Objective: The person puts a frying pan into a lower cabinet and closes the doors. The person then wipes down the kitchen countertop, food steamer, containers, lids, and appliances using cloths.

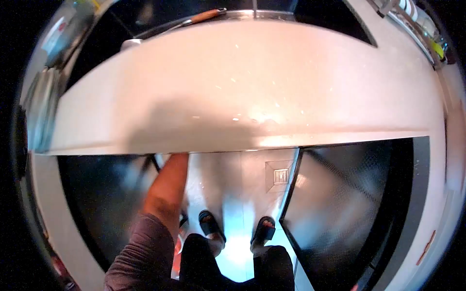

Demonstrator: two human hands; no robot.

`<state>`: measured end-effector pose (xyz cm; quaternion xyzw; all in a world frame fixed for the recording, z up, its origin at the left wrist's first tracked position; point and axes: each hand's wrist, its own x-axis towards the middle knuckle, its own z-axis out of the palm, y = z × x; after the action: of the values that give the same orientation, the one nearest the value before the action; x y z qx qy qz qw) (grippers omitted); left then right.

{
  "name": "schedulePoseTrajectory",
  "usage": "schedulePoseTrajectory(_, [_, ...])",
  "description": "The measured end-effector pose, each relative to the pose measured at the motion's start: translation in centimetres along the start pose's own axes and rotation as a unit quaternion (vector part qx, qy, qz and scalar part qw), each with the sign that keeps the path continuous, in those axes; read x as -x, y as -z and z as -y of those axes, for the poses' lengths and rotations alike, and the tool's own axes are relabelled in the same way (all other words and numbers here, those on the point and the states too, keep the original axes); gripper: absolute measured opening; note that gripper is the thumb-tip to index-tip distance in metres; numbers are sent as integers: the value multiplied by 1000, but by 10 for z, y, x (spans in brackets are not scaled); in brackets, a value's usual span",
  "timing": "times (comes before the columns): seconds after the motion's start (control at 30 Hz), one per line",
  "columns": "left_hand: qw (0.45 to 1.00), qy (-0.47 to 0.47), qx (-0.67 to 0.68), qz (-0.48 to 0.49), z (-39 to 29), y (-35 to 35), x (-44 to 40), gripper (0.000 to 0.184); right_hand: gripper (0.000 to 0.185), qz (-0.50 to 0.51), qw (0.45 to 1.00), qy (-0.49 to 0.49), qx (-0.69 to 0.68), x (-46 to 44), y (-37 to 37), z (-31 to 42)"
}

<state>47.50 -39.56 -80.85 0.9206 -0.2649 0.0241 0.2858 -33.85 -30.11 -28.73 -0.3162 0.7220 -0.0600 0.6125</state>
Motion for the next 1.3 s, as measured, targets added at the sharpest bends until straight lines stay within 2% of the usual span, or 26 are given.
schedulePoseTrajectory(0.1, [985,-142,-69,71,30,-37,149,34,80,24,993,117,10,7,-65,47])
schedulePoseTrajectory(0.13, [975,-127,-109,150,33,-40,213,29,82,43,981,172,76,2,-67,32])
schedulePoseTrajectory(0.17, [941,-136,-107,290,5,54,264,29,84,56,962,230,137,-1,-75,23])
schedulePoseTrajectory(0.2, [956,5,58,289,-67,131,307,27,65,49,978,191,60,-10,-79,9])
schedulePoseTrajectory(0.23, [931,102,134,324,-112,199,343,33,63,43,951,265,153,-10,-88,14])
schedulePoseTrajectory(0.3, [898,55,81,429,-169,313,410,49,58,-43,754,491,435,-1,-106,32])
schedulePoseTrajectory(0.33, [876,-22,162,453,-188,378,421,47,56,-43,718,516,465,8,-112,43])
schedulePoseTrajectory(0.37, [888,-194,43,416,-216,445,411,46,60,-1,747,496,443,19,-122,59])
schedulePoseTrajectory(0.4, [869,-282,-24,405,-236,504,396,43,62,32,733,486,474,32,-130,79])
schedulePoseTrajectory(0.47, [940,103,27,323,-279,590,358,35,66,67,691,481,535,52,-139,108])
schedulePoseTrajectory(0.53, [990,-75,-59,105,-233,641,333,44,62,69,639,528,555,60,-147,130])
schedulePoseTrajectory(0.57, [983,-138,-123,-19,-209,666,321,49,61,63,616,535,576,62,-152,140])
schedulePoseTrajectory(0.63, [955,98,-265,-92,-156,676,312,96,62,72,610,551,564,60,-159,155])
schedulePoseTrajectory(0.7, [918,379,-112,-24,-114,683,292,101,64,82,594,572,560,49,-168,162])
schedulePoseTrajectory(0.73, [891,445,70,-53,-68,664,299,80,65,88,582,575,568,44,-174,166])
schedulePoseTrajectory(0.77, [833,532,117,98,-88,679,285,57,66,99,569,577,577,45,-182,168])
schedulePoseTrajectory(0.8, [907,412,15,86,23,615,313,45,66,96,561,565,597,52,-190,174])
schedulePoseTrajectory(0.83, [901,395,-84,157,-55,641,298,43,67,88,556,550,616,64,-199,181])
schedulePoseTrajectory(0.87, [910,364,-138,144,-49,624,304,43,67,75,555,535,633,71,-207,187])
schedulePoseTrajectory(0.93, [925,353,-57,128,-73,614,303,38,80,94,559,524,636,61,-217,182])
schedulePoseTrajectory(1.0, [874,423,170,166,-95,595,284,48,90,97,561,511,644,65,-227,183])
schedulePoseTrajectory(1.07, [809,476,309,152,-162,597,253,73,96,115,555,470,677,74,-241,192])
schedulePoseTrajectory(1.1, [801,467,343,151,-168,580,242,80,96,119,554,455,687,78,-249,200])
schedulePoseTrajectory(1.13, [774,489,382,128,-180,559,231,70,96,120,556,439,695,82,-257,208])
schedulePoseTrajectory(1.2, [726,469,476,164,-196,537,204,58,95,113,547,402,725,84,-279,224])
schedulePoseTrajectory(1.3, [625,444,609,205,-210,502,155,56,97,107,531,432,721,81,-303,243])
